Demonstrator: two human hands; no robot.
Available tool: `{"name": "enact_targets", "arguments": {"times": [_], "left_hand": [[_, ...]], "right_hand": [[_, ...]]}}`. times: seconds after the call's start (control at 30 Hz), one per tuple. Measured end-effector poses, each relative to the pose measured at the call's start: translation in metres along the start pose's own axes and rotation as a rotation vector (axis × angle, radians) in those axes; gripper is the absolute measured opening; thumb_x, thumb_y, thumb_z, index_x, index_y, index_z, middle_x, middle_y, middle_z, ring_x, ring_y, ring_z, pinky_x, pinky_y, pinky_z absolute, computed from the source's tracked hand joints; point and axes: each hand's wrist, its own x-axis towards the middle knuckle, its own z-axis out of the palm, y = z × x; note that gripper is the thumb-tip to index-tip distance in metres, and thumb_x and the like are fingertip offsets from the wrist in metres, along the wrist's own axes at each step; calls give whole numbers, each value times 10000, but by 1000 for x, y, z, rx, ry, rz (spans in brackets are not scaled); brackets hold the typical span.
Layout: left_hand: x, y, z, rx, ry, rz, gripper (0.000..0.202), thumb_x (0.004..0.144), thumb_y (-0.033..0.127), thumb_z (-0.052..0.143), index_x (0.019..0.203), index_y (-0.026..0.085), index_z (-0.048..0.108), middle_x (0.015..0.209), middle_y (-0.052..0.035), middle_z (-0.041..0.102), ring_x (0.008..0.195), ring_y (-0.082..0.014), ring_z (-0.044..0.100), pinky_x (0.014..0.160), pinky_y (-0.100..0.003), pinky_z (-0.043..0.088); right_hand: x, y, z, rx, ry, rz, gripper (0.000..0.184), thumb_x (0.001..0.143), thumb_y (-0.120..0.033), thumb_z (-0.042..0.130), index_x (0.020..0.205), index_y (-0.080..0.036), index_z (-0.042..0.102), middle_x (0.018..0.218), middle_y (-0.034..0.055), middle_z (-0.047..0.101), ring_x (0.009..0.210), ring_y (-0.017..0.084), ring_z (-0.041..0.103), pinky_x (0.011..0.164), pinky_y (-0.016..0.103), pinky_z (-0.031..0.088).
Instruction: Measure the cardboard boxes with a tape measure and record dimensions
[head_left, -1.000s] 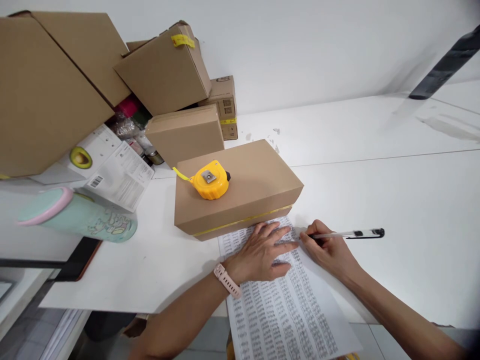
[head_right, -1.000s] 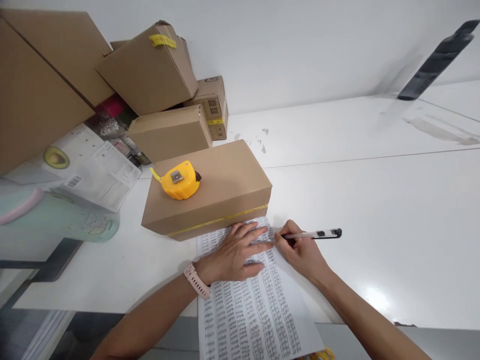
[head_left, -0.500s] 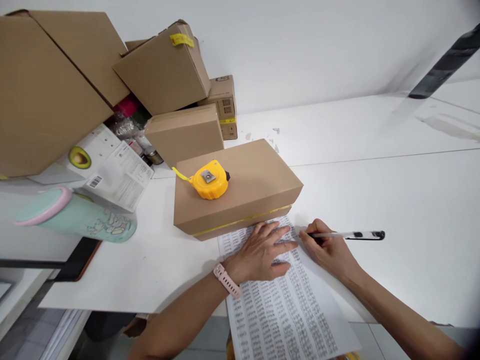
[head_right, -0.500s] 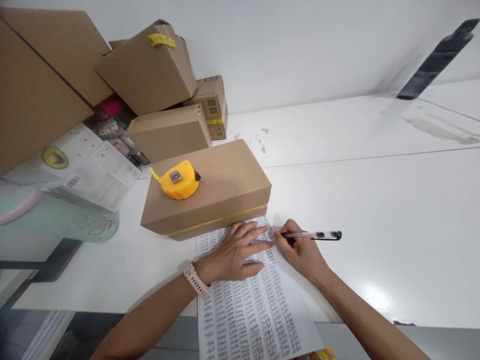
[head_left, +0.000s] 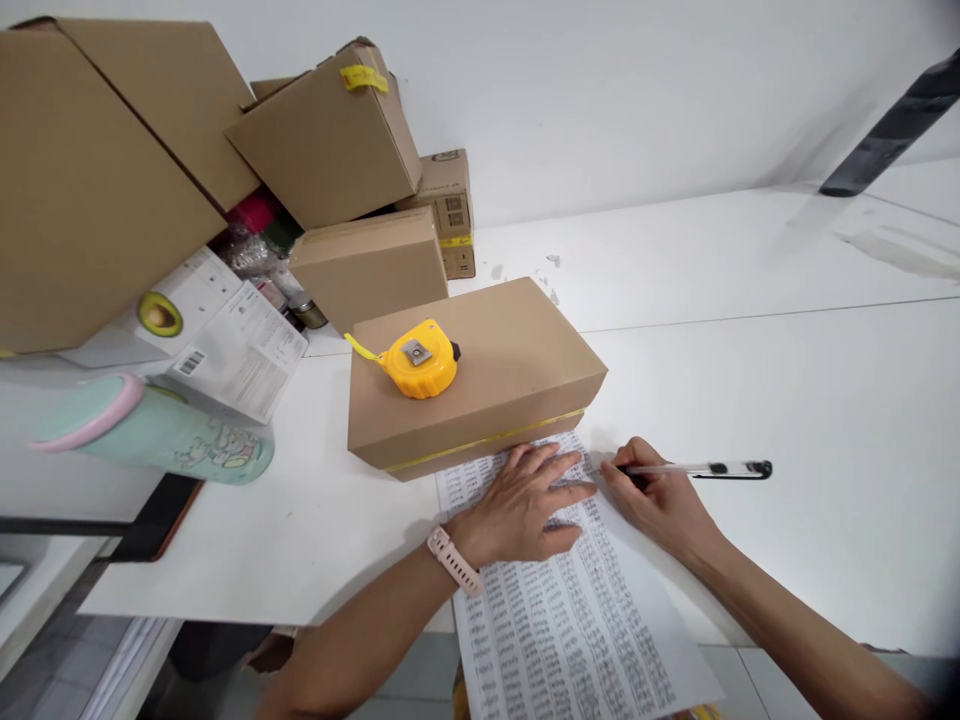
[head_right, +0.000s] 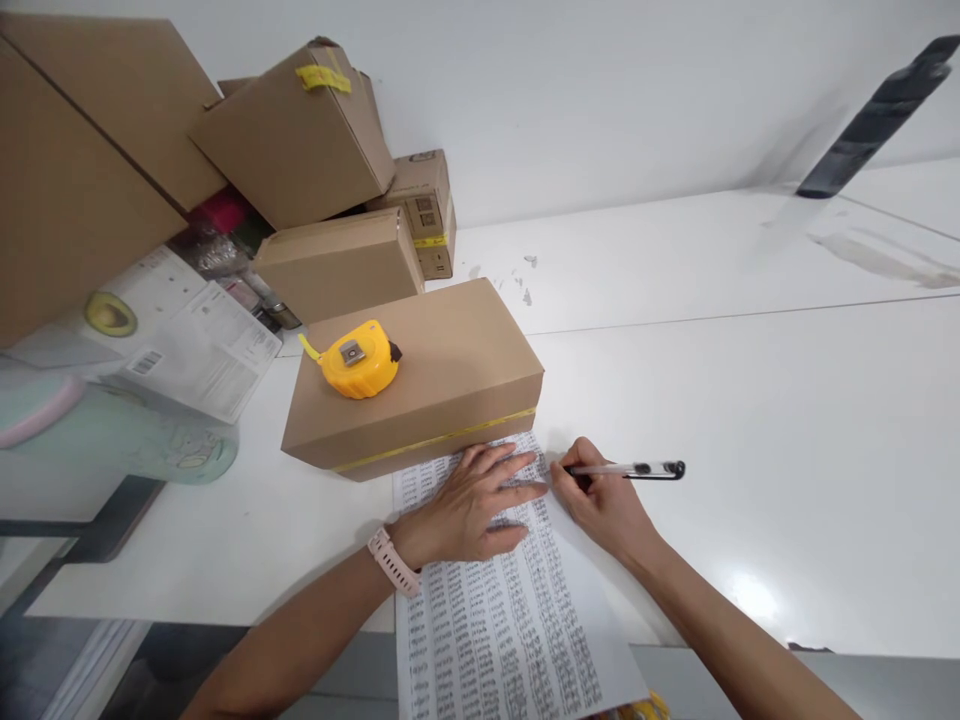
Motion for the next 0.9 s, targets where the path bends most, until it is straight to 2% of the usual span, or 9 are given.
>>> {"name": "enact_targets", "arguments": {"times": [0.43,0.9], "left_hand": [[0,0,-1,-9,-6,-7,498,905,406,573,1380,260,537,1540,-88,409,1427,-314,309,1146,-501,254],[0,0,0,-2,2,-11,498,904,413,566,1381,273,539,1542,-74,407,1431,-305,305,1149,-497,258]], "right_hand": [[-1,-1,0,-8,48,5,295,913,-450,567,747,-232,456,617,-47,394,544,114,344,476,261,281],[0,-5,-1,-8,21,13,315,900,-480,569,734,-234,464,601,-50,382,536,117,337,468,259,280]]}}
